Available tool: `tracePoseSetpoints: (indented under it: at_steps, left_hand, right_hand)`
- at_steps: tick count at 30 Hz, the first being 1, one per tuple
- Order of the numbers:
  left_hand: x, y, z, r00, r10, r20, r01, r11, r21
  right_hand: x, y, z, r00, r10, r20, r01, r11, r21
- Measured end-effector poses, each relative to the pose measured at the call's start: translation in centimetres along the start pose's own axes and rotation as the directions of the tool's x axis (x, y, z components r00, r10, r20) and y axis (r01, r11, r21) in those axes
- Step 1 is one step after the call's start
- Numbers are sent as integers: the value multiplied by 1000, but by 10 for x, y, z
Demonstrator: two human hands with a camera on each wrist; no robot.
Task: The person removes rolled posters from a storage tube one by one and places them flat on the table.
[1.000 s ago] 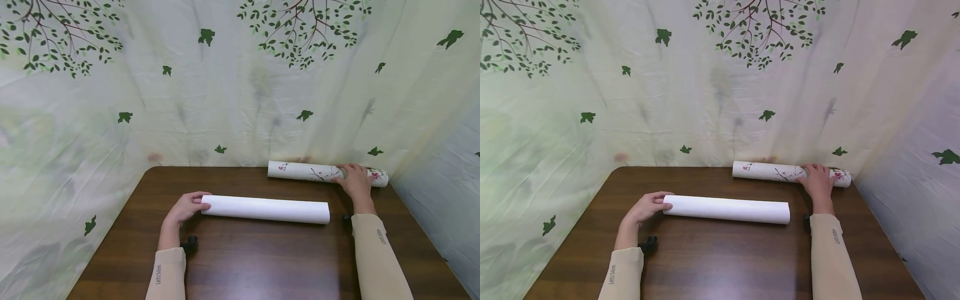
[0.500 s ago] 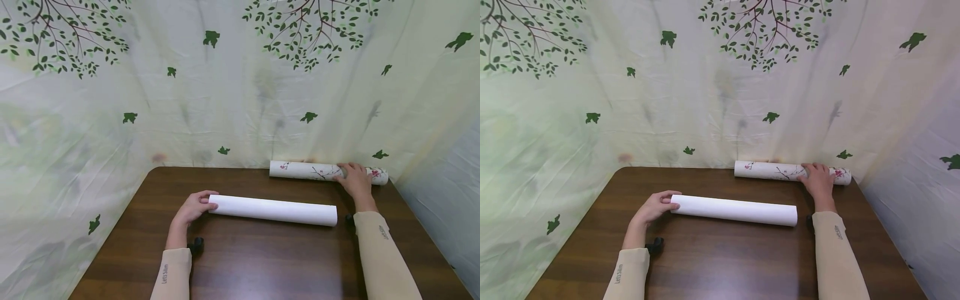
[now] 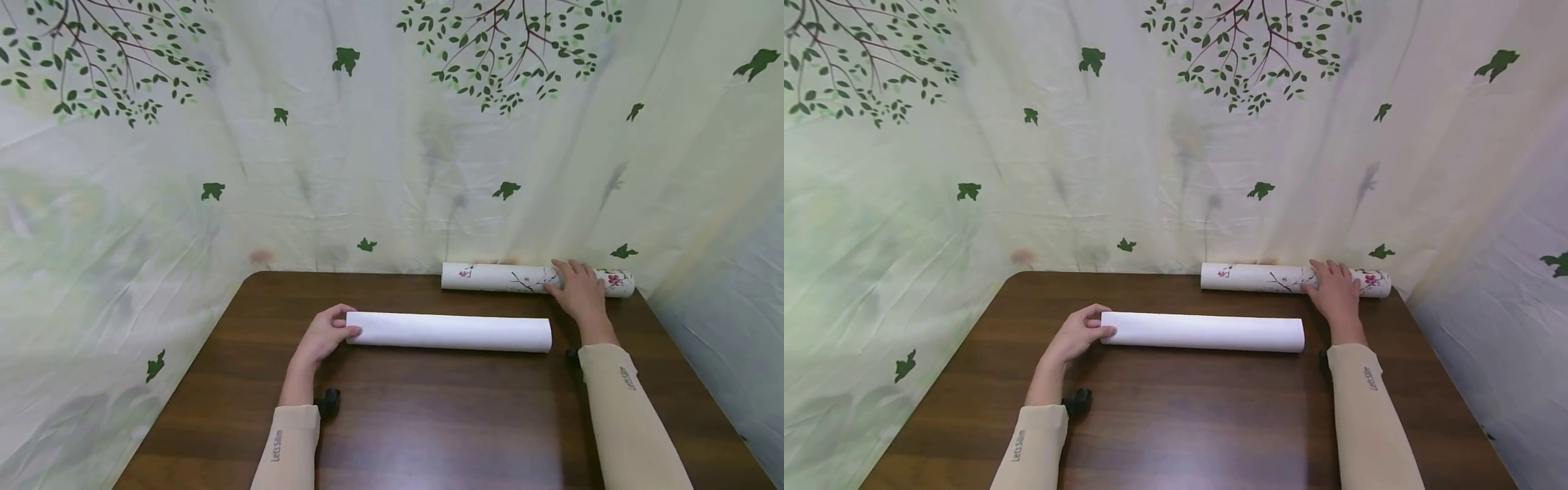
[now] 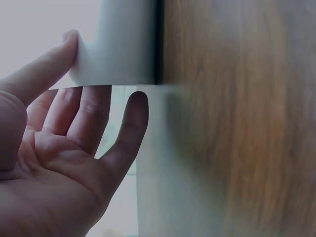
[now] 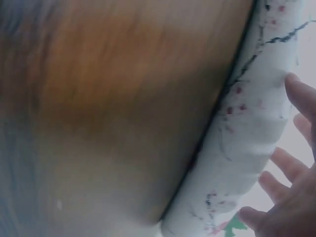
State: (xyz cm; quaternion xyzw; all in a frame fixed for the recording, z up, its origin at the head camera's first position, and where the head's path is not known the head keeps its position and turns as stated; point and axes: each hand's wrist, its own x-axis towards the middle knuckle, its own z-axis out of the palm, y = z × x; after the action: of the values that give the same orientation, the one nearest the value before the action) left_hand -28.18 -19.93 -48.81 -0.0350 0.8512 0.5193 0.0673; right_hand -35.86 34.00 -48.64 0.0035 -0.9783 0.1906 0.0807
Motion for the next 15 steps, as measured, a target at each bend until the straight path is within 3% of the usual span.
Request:
tracePoseSetpoints:
  at_steps: [10,15]
  left_hand:
    - [5,10,17,999,5,-46,-6,1000,-28]
    - [5,11,27,997,40,-73,-42,998,-37]
  right_hand:
    - [-19,-32,-22,993,-43,-111,48,998,37]
    - [-41,-54,-20,966,-72,-248,91,994,67]
